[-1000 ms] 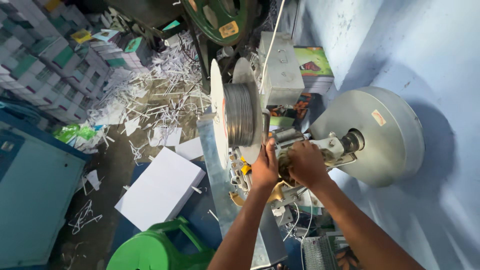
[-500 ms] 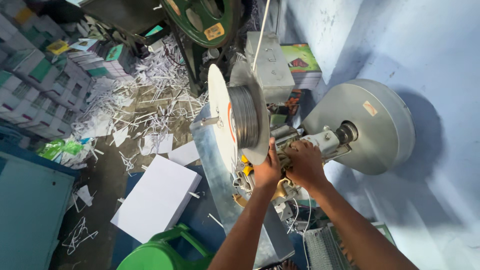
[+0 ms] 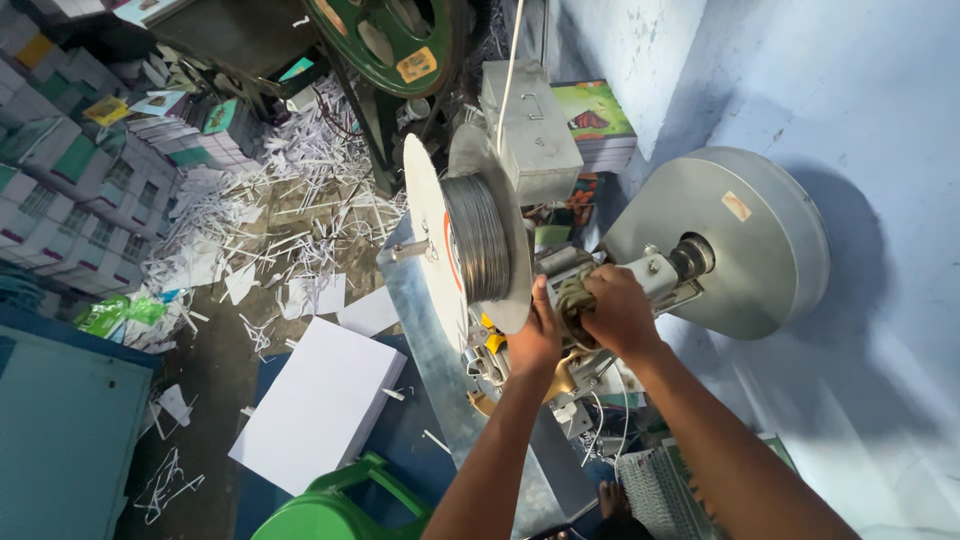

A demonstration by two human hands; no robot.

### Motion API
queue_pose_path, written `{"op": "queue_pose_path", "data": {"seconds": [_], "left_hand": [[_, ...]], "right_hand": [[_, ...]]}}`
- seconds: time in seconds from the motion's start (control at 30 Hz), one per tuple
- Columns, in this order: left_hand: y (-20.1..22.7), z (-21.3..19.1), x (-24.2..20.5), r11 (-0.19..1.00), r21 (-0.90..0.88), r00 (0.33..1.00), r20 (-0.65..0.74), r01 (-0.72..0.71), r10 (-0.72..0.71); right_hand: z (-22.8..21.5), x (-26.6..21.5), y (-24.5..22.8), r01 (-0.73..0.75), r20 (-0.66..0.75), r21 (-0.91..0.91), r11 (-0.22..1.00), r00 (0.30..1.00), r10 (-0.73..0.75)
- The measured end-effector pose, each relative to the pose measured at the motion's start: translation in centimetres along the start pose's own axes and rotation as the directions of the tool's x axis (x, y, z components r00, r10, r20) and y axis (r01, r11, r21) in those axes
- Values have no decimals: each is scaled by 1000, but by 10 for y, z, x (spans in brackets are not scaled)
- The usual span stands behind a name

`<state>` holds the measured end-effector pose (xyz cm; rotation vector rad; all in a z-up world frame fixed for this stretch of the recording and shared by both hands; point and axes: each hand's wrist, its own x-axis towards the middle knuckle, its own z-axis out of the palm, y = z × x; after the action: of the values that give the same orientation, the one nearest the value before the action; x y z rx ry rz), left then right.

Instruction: The person uses a cloth to wipe and clean the surface of a metal binding machine. They methodically rub the cloth over the machine's components, including the wire spool and the main body, to remove dust and debris.

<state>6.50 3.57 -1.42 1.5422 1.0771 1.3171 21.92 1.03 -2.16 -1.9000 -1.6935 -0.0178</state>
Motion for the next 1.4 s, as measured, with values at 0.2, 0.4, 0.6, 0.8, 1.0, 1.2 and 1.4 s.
{"op": "queue_pose_path", "data": {"seconds": [0.2,0.4,0.6,0.8,1.0,1.2,1.4], "left_hand": [[0,4,1,1000,20,999,-32,6,-6],[-1,6,1,999,45,997,-71,-19,22],[-13,12,-2,977,143,987,-27,158,-156],[-23,16,-3,955,137,963,13,264,-268],[-15,14,-3,966,127,974,-9,225,-226],[11,10,-2,981,62,981,-69,185,-180],[24,9,0,998,68,993,-121,13,-5]], "right_hand": [[-1,25,39,-21,23,-98,995,999,23],[-8,57,50,-138,176,-238,961,967,182],[-11,93,54,-171,436,-302,938,850,295],[5,117,57,-61,557,-383,922,781,283],[29,122,40,95,628,-348,933,762,157],[39,95,9,189,560,-262,946,828,-10],[8,57,14,372,116,77,925,918,-379]]}}
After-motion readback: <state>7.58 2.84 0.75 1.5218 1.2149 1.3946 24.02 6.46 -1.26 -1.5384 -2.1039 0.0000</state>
